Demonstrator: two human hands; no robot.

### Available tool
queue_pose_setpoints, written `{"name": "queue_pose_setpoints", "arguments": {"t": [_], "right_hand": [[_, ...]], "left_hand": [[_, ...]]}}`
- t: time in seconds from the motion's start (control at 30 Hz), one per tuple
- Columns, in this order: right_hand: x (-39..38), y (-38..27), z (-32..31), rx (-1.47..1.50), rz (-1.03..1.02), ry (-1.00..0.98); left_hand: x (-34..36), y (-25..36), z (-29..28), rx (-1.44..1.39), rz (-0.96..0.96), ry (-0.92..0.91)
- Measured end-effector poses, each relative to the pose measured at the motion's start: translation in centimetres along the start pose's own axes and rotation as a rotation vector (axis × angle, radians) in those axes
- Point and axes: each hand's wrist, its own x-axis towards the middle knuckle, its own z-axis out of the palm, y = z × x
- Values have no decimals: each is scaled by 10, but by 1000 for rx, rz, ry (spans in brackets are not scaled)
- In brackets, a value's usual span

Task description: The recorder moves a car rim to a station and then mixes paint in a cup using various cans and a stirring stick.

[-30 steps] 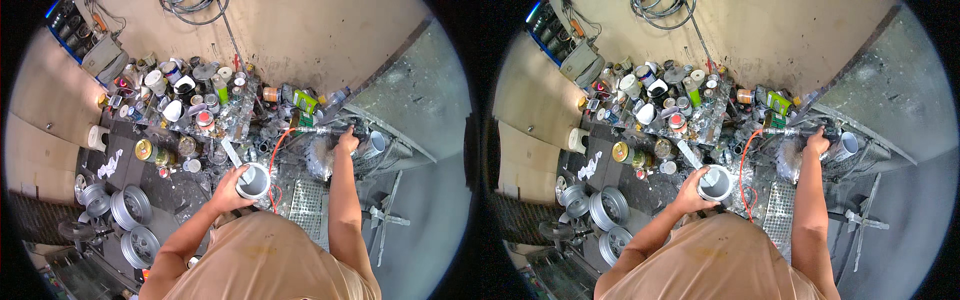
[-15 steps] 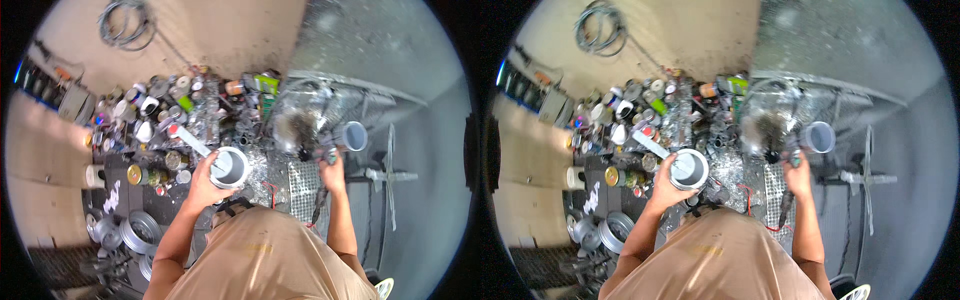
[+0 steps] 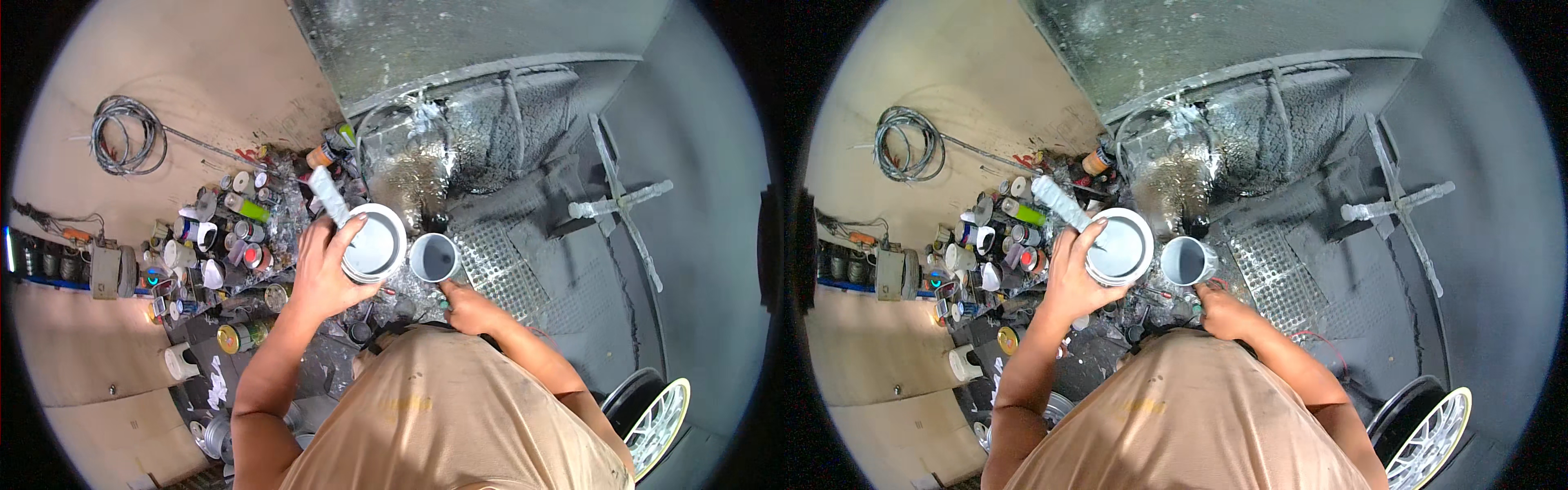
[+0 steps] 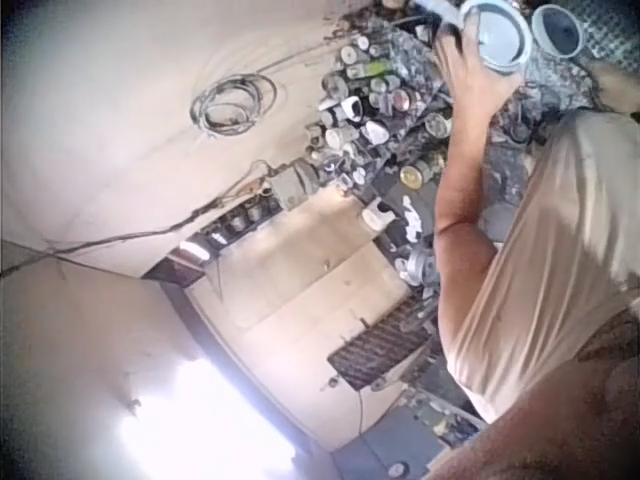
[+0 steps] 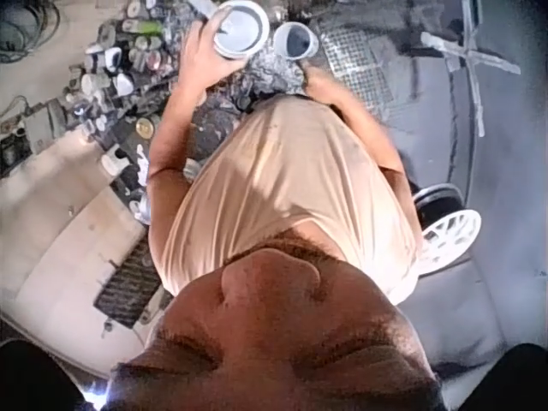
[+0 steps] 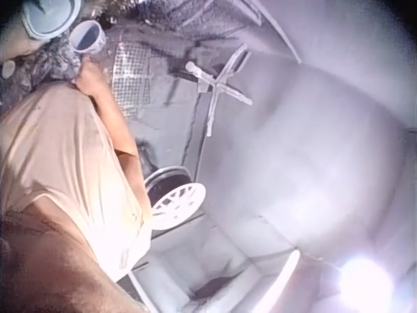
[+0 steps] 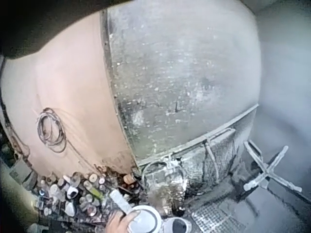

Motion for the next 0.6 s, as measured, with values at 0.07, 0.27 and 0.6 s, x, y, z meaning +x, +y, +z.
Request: {"name": "queue_pose_setpoints", "arguments": {"t": [0.07,0.27,0.6], "right_hand": [[4,-13,-7,62,103,-119],[8,-11,1,118,80,-110],[20,-31,24,137,187,-156]], "left_hand": [[14,13,-4,25,-9,-32],[35,33,-3,140,124,-203],[28,26,-11,257,161,-309]]}}
